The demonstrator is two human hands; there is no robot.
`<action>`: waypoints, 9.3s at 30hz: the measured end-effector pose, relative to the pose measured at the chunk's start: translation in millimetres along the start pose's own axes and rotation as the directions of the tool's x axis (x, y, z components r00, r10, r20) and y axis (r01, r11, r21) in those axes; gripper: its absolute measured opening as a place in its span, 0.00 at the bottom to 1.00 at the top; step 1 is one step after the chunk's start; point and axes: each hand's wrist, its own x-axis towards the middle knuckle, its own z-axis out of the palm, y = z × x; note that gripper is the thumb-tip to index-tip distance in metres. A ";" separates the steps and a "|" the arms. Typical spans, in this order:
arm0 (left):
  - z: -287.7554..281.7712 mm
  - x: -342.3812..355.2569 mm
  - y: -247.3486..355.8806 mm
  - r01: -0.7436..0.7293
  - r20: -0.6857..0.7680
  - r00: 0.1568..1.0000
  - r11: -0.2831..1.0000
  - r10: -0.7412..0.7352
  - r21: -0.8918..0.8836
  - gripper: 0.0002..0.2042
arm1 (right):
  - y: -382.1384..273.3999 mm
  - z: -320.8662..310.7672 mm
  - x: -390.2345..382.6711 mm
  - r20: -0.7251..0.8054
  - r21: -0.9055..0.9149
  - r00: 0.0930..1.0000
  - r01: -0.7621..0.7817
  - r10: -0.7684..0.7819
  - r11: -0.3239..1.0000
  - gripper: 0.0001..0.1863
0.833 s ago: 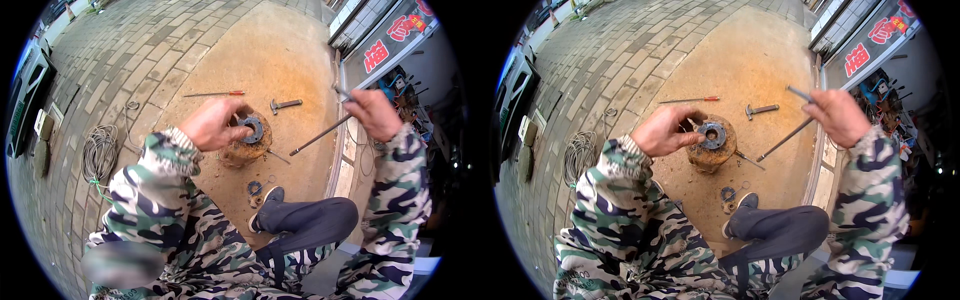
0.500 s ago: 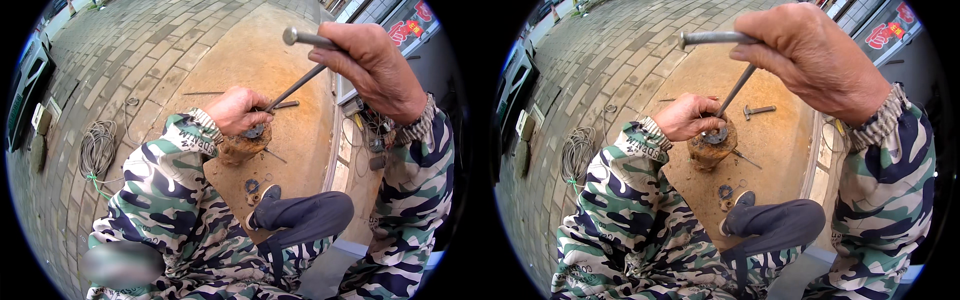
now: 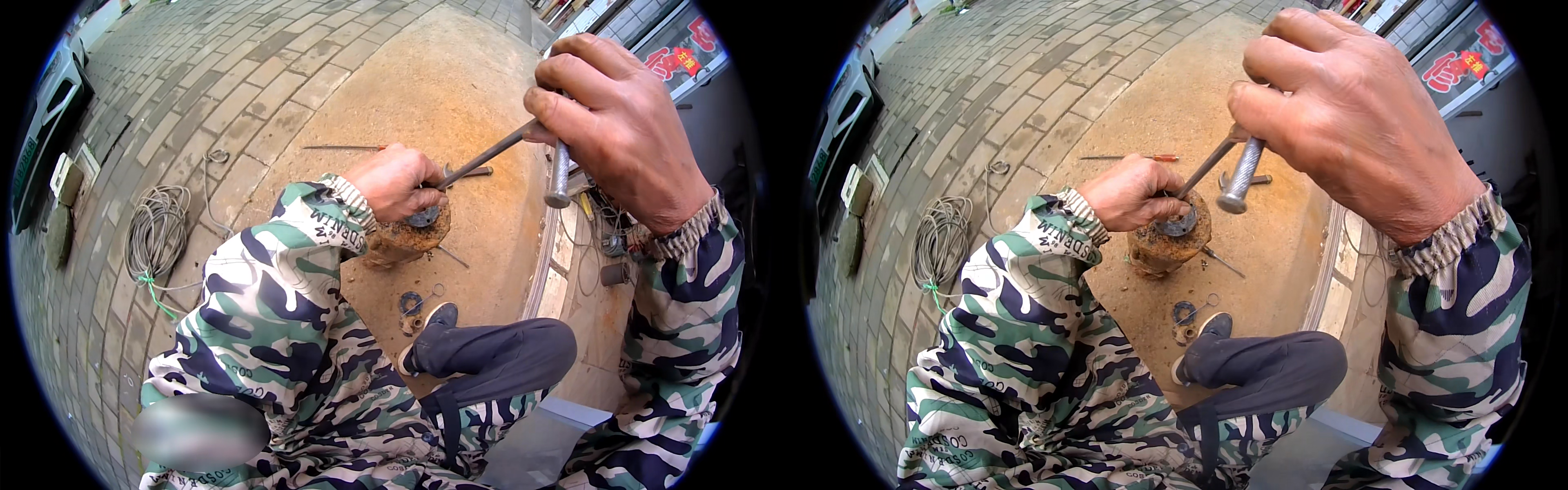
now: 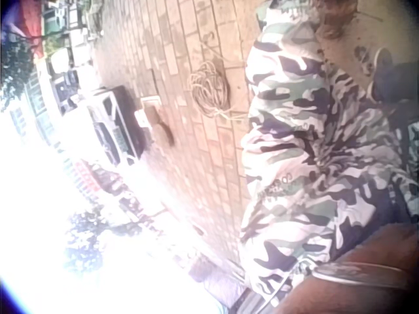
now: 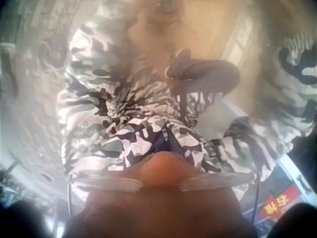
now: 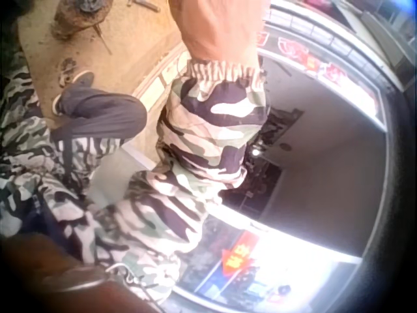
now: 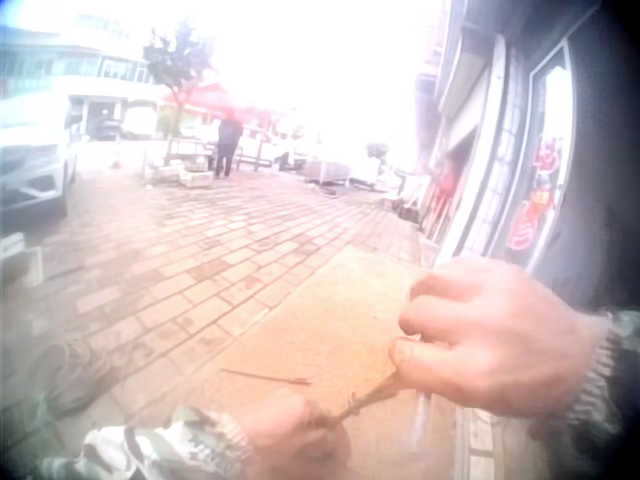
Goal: The person sits on the ground and uses a hammer and chisel to chip away at a circular metal part. They then use a wrench to tighten a bolt on the part. Finally, they use a file to smooth the edges of the part.
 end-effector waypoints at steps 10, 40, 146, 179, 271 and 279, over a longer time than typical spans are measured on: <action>-5.9 -1.7 8.4 0.058 0.094 0.993 0.994 -0.066 0.090 0.08 | -16.1 4.8 -2.1 -0.142 0.031 0.988 0.070 -0.065 0.997 0.18; -10.4 -4.3 0.4 0.028 0.117 0.993 0.999 -0.033 0.044 0.06 | -1.1 -21.9 42.8 0.041 0.081 0.996 0.071 -0.074 0.994 0.17; -13.7 -9.4 0.2 0.176 0.148 0.972 0.982 -0.184 0.067 0.07 | -10.4 11.3 47.0 0.453 0.445 0.771 -0.631 0.447 0.636 0.19; -18.2 -6.0 9.0 0.077 0.163 0.984 0.997 -0.078 0.013 0.08 | 11.9 -17.2 38.7 0.031 0.158 0.997 0.061 -0.067 0.985 0.11; 0.4 -2.0 8.5 0.168 -0.025 0.985 0.986 -0.168 -0.004 0.05 | -87.0 122.2 60.1 -0.707 0.503 0.134 -0.595 0.694 0.627 0.36; 12.7 0.1 12.6 0.224 0.001 0.975 0.973 -0.224 0.047 0.06 | -94.8 115.2 58.5 -0.012 0.477 0.566 0.728 0.825 -0.492 0.34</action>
